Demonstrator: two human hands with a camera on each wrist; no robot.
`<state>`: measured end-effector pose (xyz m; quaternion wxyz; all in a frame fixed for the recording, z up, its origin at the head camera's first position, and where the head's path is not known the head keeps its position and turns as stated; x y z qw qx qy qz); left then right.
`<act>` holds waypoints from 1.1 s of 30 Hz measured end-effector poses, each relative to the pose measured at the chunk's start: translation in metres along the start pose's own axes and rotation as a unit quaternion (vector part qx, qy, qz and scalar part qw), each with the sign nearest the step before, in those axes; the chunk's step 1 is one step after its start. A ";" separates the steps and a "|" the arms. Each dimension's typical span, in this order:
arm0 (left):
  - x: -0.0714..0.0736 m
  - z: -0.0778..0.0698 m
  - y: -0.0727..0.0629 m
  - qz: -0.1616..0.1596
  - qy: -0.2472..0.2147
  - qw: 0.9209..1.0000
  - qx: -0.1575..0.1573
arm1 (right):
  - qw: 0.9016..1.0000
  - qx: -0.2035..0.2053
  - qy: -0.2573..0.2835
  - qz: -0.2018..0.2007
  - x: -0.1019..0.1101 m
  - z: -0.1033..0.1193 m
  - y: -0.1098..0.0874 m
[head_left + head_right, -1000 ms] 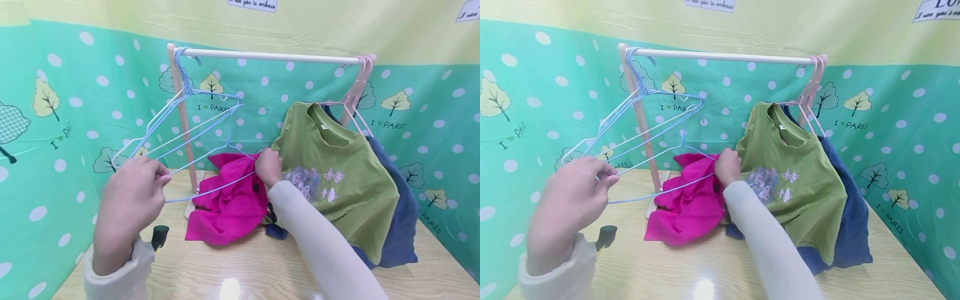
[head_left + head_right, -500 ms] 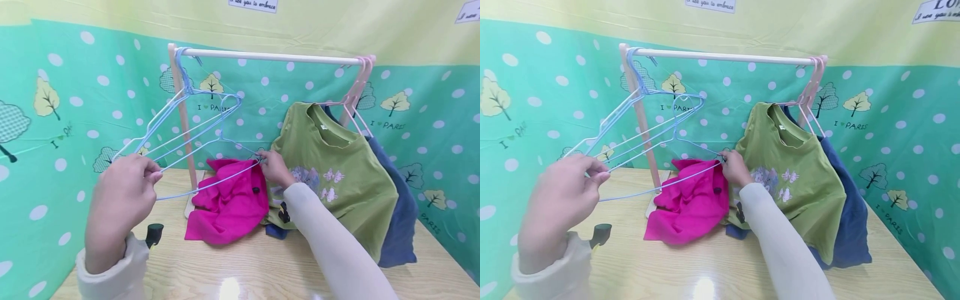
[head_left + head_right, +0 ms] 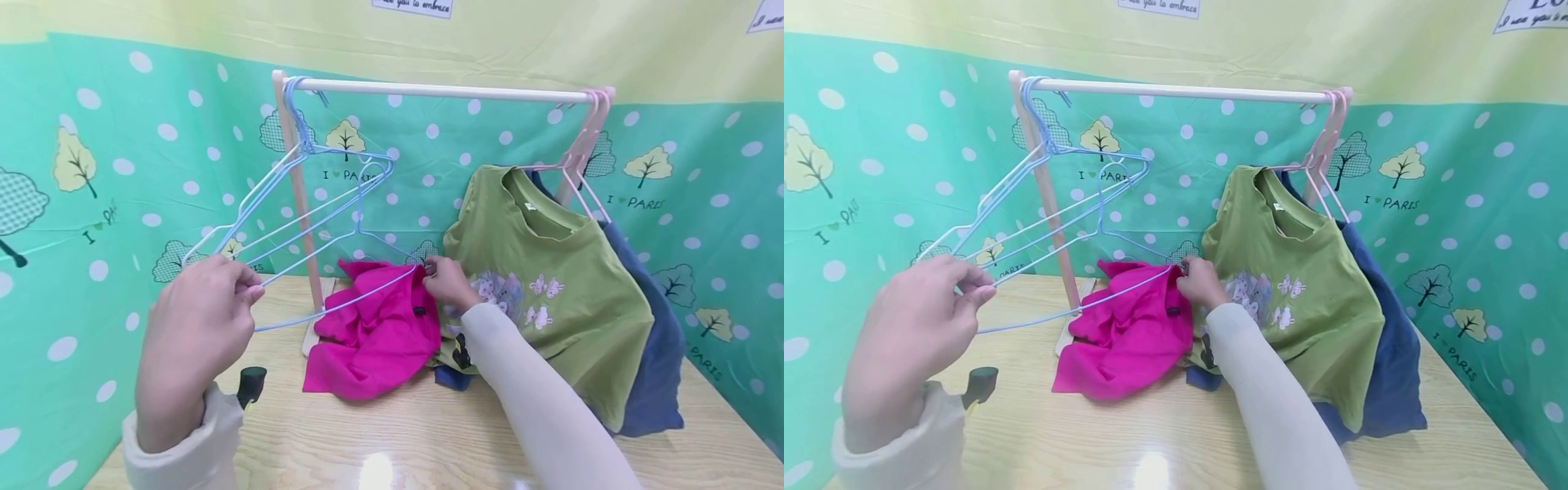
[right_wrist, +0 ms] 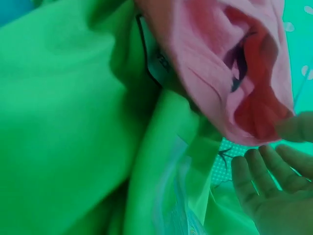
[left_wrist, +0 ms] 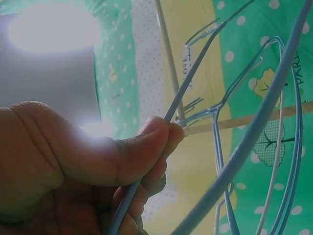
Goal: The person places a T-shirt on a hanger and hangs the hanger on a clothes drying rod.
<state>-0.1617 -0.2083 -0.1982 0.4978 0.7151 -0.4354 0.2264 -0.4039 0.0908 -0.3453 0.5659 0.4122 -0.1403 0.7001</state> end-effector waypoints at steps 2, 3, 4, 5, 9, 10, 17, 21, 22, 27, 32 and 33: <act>0.000 -0.002 -0.001 -0.002 0.001 1.000 -0.005 | 1.000 -0.004 -0.017 -0.007 -0.002 -0.002 0.000; 0.001 -0.003 -0.001 -0.002 0.002 1.000 -0.008 | 1.000 -0.007 -0.027 -0.014 -0.002 -0.003 0.000; 0.001 -0.004 -0.002 -0.001 0.003 1.000 -0.011 | 0.999 -0.014 -0.034 -0.023 -0.002 -0.004 0.000; 0.001 -0.005 -0.002 0.002 0.005 1.000 -0.013 | 0.998 -0.024 -0.040 -0.034 -0.002 -0.005 0.000; -0.002 -0.008 -0.004 0.023 0.015 0.999 -0.017 | 0.995 -0.064 -0.039 -0.070 0.002 -0.008 -0.002; -0.004 -0.009 -0.004 0.028 0.018 0.999 -0.016 | 0.994 -0.070 -0.038 -0.073 0.002 -0.009 -0.002; -0.011 -0.016 -0.004 0.039 0.031 0.999 -0.005 | 0.993 -0.067 -0.036 -0.094 0.005 -0.004 -0.004; -0.014 -0.021 -0.004 0.028 0.044 0.999 -0.001 | 0.991 -0.071 -0.035 -0.112 0.005 0.005 -0.006; -0.015 -0.022 -0.004 0.027 0.046 0.999 -0.002 | 0.990 -0.076 -0.032 -0.116 0.005 0.007 -0.007; -0.019 -0.024 -0.005 0.025 0.054 0.998 -0.006 | 0.984 -0.116 0.058 -0.122 0.000 0.021 -0.009; -0.016 -0.020 -0.004 0.014 0.049 0.999 -0.007 | 0.974 -0.104 0.161 -0.121 -0.002 0.040 -0.011; -0.014 -0.019 -0.003 0.010 0.047 0.999 -0.007 | 0.979 -0.076 0.148 -0.117 0.000 0.044 -0.010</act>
Point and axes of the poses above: each hand's wrist, its own y-axis towards the middle knuckle, its own x-axis out of the back of the hand, z = x × y, the point moved 6 cm from there along y, towards the middle knuckle, and after that the axes turned 7 degrees about x, right-handed, at the moved point
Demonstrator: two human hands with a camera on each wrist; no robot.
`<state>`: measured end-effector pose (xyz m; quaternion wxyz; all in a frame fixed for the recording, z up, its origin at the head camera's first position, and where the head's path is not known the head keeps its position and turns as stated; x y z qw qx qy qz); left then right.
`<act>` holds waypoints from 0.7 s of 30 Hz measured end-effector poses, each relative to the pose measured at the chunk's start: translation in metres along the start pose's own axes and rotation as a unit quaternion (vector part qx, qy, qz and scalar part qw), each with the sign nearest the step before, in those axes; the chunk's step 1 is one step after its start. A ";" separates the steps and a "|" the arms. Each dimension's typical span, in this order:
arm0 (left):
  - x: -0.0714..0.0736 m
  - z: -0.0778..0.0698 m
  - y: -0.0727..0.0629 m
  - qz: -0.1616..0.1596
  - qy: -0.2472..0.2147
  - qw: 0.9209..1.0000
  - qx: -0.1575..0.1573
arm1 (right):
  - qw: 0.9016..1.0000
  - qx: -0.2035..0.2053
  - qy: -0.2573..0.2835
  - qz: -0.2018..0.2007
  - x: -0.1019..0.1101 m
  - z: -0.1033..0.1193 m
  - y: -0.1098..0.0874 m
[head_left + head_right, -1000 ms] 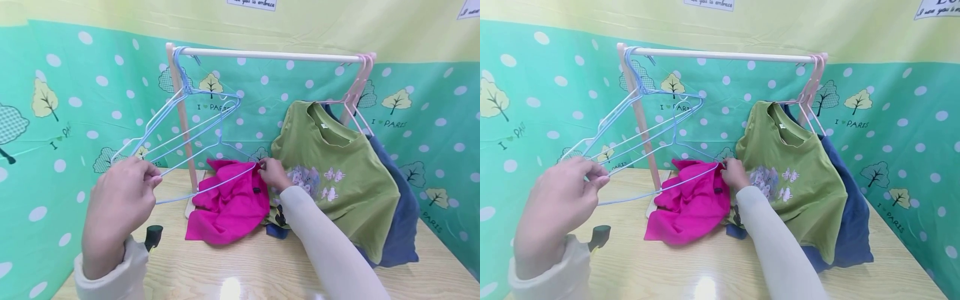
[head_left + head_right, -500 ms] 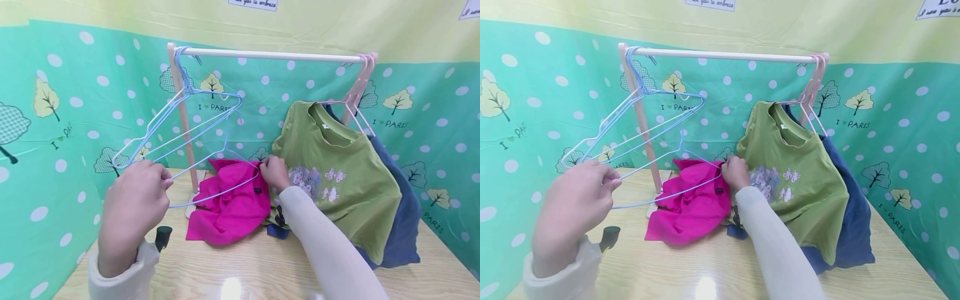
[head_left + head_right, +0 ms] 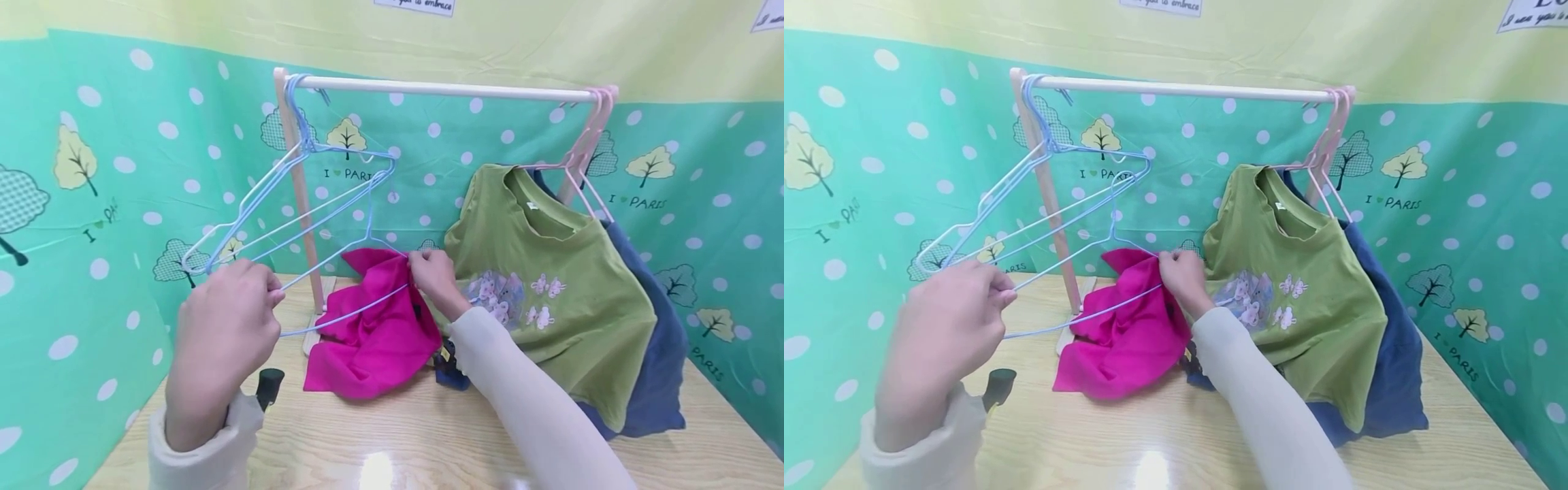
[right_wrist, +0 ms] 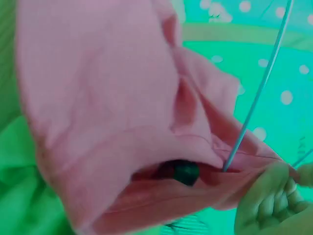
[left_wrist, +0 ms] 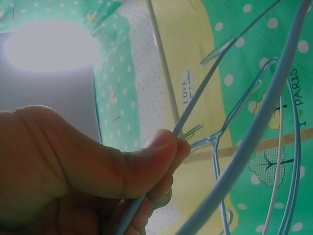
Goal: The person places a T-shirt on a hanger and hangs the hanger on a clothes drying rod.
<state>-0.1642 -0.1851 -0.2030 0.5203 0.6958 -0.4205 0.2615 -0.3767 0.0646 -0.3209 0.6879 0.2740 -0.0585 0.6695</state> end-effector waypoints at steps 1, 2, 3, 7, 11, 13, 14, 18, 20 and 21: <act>0.002 0.002 0.000 -0.003 -0.003 1.000 0.001 | 0.999 0.031 -0.014 0.011 0.001 0.004 0.001; 0.003 0.003 0.001 -0.006 -0.006 1.000 0.000 | 0.998 0.058 -0.030 0.022 0.001 0.007 0.001; 0.005 0.005 0.001 -0.011 -0.008 1.000 -0.001 | 0.995 0.087 -0.046 0.033 0.002 0.009 0.002; 0.009 0.012 0.001 -0.018 -0.010 1.000 0.004 | 0.979 0.163 -0.064 0.103 0.000 0.005 0.006; 0.009 0.015 0.002 -0.013 -0.011 1.000 0.011 | 0.951 0.255 -0.136 0.111 0.002 0.002 0.007; 0.009 0.016 0.002 -0.010 -0.012 1.000 0.012 | 0.938 0.287 -0.164 0.101 0.003 0.001 0.007; 0.009 0.017 0.002 -0.009 -0.013 1.000 0.012 | 0.935 0.295 -0.170 0.097 0.004 0.001 0.008; 0.011 0.019 0.002 -0.011 -0.013 1.000 0.013 | 0.943 0.282 -0.151 0.093 0.008 -0.001 0.010; 0.012 0.020 0.003 -0.013 -0.015 1.000 0.016 | 0.948 0.276 -0.135 0.085 0.011 -0.001 0.011; 0.012 0.021 0.003 -0.014 -0.016 1.000 0.018 | 0.949 0.280 -0.129 0.074 0.014 0.001 0.011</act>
Point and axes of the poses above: each hand's wrist, its own y-axis towards the middle knuckle, its own x-axis out of the back of the hand, z = x × y, the point moved 6 cm from there along y, towards the middle knuckle, and after that the axes turned 7 degrees about x, right-handed, at the moved point
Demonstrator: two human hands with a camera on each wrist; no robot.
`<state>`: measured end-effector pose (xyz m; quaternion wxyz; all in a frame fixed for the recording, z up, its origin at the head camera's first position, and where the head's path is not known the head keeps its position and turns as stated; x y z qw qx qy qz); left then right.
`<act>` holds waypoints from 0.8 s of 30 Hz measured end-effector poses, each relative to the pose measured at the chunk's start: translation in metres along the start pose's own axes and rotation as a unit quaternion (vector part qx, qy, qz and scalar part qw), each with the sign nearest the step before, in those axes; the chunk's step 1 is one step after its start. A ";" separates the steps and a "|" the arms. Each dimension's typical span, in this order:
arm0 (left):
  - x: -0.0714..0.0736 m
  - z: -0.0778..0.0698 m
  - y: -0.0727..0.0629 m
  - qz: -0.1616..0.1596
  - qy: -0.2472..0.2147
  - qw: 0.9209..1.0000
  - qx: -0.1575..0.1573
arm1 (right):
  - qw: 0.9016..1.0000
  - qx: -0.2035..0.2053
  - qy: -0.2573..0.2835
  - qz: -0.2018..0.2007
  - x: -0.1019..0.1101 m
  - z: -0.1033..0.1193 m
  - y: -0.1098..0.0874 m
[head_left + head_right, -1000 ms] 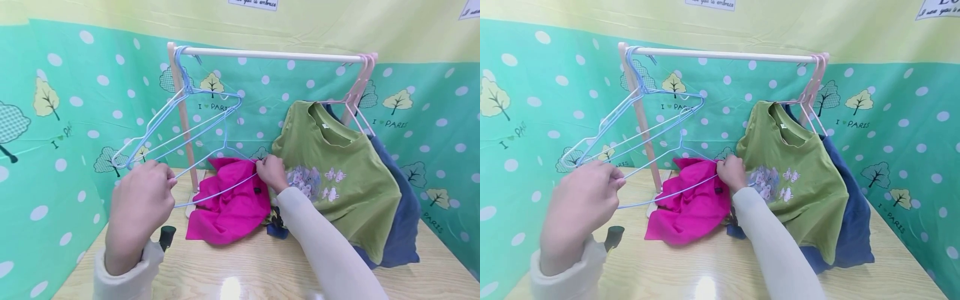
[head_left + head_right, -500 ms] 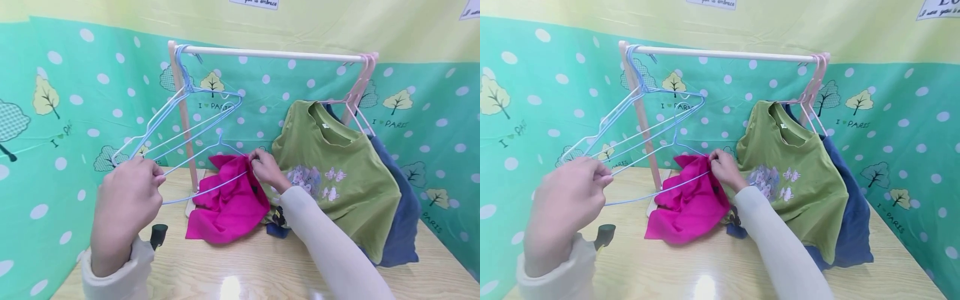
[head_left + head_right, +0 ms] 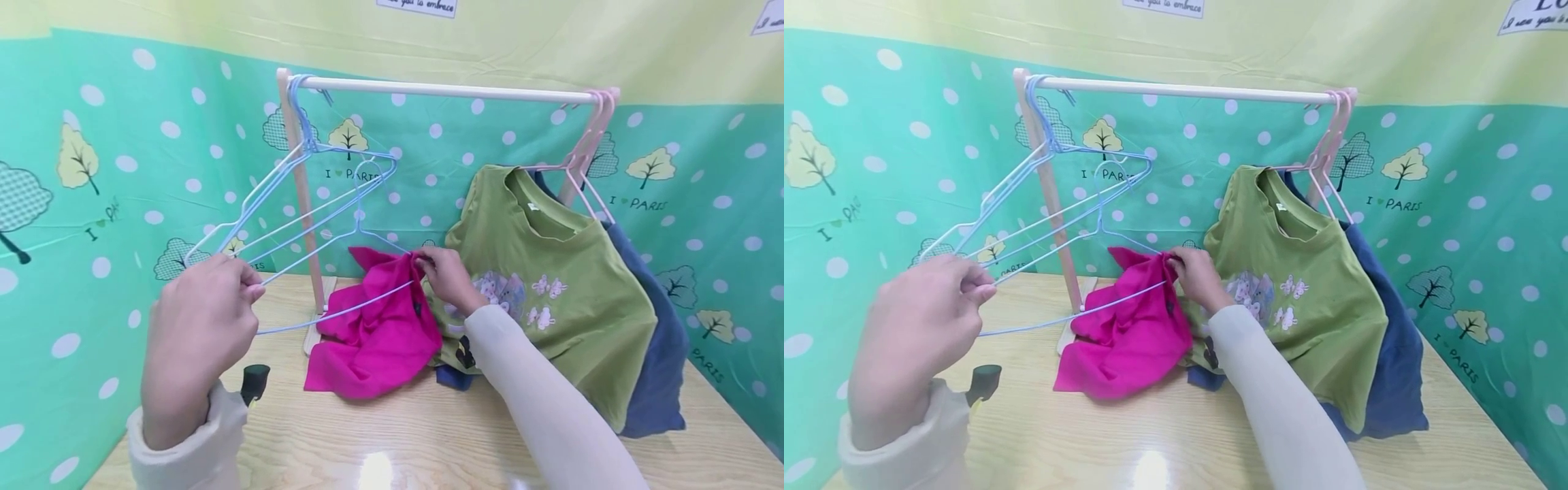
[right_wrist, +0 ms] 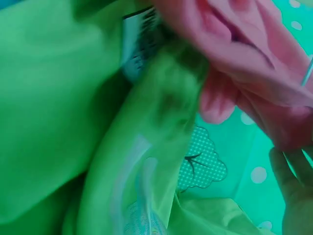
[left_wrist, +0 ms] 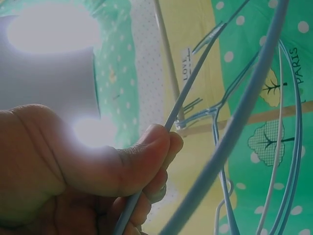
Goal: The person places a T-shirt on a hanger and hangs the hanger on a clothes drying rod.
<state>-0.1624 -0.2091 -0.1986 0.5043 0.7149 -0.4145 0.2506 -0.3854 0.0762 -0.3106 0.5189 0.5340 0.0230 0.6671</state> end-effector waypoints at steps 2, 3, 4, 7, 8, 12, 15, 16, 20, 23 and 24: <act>0.000 0.001 0.001 0.000 -0.003 1.000 0.003 | 0.999 0.011 -0.003 -0.032 0.008 0.001 0.000; -0.001 0.001 0.002 0.000 -0.006 1.000 0.004 | 0.998 0.023 -0.011 -0.050 0.013 0.002 0.000; -0.001 0.001 0.002 0.000 -0.008 1.000 0.005 | 0.997 0.035 -0.019 -0.067 0.018 0.004 0.000; -0.002 0.000 0.004 -0.005 -0.012 1.000 0.005 | 0.990 0.079 -0.050 -0.108 0.032 0.011 0.001; -0.002 0.000 0.004 -0.007 -0.013 1.000 0.005 | 0.987 0.092 -0.061 -0.119 0.036 0.014 0.001; -0.004 -0.004 0.005 -0.011 -0.014 1.000 0.002 | 0.978 0.119 -0.081 -0.149 0.050 0.027 0.005; -0.004 -0.006 0.005 -0.021 -0.016 1.000 -0.002 | 0.976 0.125 -0.078 -0.160 0.057 0.040 0.011; -0.004 -0.007 0.005 -0.027 -0.017 0.999 -0.006 | 0.975 0.127 -0.080 -0.161 0.059 0.045 0.013; -0.007 -0.010 0.007 -0.046 -0.028 0.998 -0.021 | 0.973 0.132 -0.099 -0.164 0.061 0.066 0.019; -0.010 -0.012 0.008 -0.050 -0.036 0.998 -0.027 | 0.970 0.134 -0.120 -0.164 0.061 0.078 0.021; -0.011 -0.012 0.009 -0.050 -0.038 0.998 -0.028 | 0.969 0.133 -0.125 -0.165 0.061 0.080 0.021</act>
Point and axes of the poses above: each hand's wrist, its own y-axis towards the middle knuckle, its own x-axis out of the back of the hand, z = x × y, the point moved 6 cm from there along y, towards the middle knuckle, and after that the axes turned 7 degrees about x, right-handed, at the moved point
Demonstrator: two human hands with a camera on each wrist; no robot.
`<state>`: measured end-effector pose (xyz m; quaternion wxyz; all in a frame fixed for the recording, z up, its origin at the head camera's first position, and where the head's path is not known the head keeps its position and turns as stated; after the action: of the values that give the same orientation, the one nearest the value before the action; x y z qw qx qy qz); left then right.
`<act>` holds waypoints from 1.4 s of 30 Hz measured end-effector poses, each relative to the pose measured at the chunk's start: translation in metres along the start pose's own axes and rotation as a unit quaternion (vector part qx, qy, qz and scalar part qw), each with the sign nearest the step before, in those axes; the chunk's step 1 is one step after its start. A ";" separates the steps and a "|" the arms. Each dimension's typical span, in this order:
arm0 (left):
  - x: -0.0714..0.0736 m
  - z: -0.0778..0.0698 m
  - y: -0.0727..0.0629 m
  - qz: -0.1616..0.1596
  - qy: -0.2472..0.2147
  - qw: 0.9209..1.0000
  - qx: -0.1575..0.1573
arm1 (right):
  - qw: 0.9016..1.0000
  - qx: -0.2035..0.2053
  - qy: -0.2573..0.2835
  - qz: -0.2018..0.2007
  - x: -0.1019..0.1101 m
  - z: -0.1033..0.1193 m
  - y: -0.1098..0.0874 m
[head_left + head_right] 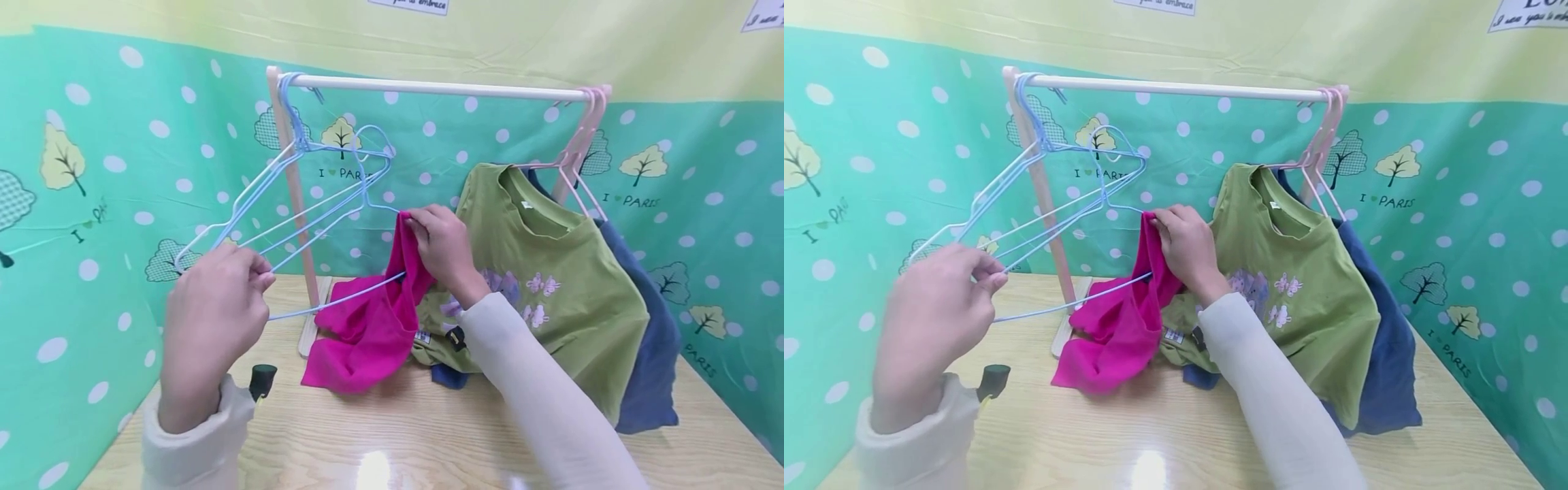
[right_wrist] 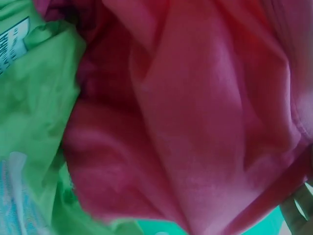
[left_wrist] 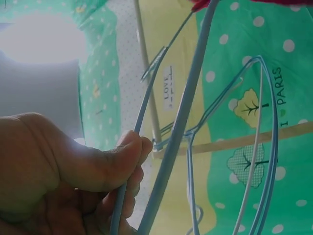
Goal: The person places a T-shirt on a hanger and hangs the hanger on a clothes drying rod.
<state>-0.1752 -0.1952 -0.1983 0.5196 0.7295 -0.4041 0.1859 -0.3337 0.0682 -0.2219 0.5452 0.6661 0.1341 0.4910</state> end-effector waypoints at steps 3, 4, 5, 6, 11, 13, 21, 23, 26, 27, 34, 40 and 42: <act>-0.002 0.003 0.002 0.009 0.000 1.000 0.002 | 1.000 -0.005 -0.014 -0.003 0.000 0.004 0.002; -0.002 0.005 0.002 0.011 0.001 1.000 0.003 | 1.000 -0.008 -0.018 -0.003 0.000 0.004 0.002; -0.003 0.006 0.003 0.014 0.003 1.000 0.005 | 1.000 -0.010 -0.020 -0.003 0.000 0.005 0.002; -0.004 0.007 0.004 0.019 0.006 1.000 0.006 | 1.000 -0.012 -0.022 -0.001 0.000 0.005 0.002; -0.007 0.012 0.009 0.011 0.011 1.000 0.014 | 1.000 -0.001 -0.019 0.015 -0.002 0.004 0.002; -0.007 0.012 0.010 -0.009 0.010 1.000 0.018 | 0.999 0.012 -0.022 0.021 -0.003 0.000 0.000; -0.001 0.021 0.012 -0.025 0.026 0.998 0.049 | 0.996 0.058 -0.015 0.065 0.000 -0.013 -0.003; 0.001 0.025 0.013 -0.019 0.031 0.998 0.057 | 0.996 0.047 -0.007 0.075 0.001 -0.017 -0.003; 0.003 0.029 0.012 -0.024 0.030 0.997 0.060 | 0.996 0.035 -0.017 0.080 0.005 -0.022 -0.004; 0.004 0.030 0.012 -0.027 0.028 0.997 0.060 | 0.996 0.034 -0.025 0.079 0.006 -0.022 -0.004; 0.008 0.032 0.011 -0.023 0.029 0.998 0.059 | 0.993 0.030 -0.053 0.102 0.005 -0.031 -0.006; 0.009 0.032 0.011 -0.020 0.023 0.999 0.043 | 0.992 -0.007 -0.014 0.127 -0.003 -0.039 -0.010; 0.009 0.032 0.011 -0.025 0.019 0.999 0.036 | 0.992 -0.019 0.001 0.128 -0.004 -0.039 -0.011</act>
<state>-0.1831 -0.2293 -0.1973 0.5053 0.7539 -0.3689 0.2007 -0.3633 0.0923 -0.2364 0.4907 0.6667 0.0387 0.5597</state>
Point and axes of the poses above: each hand's wrist, its own y-axis towards the middle knuckle, its own x-axis out of the back of the hand, z = x × y, the point moved 6 cm from there along y, towards the middle knuckle, and after that the axes turned 7 degrees about x, right-handed, at the moved point
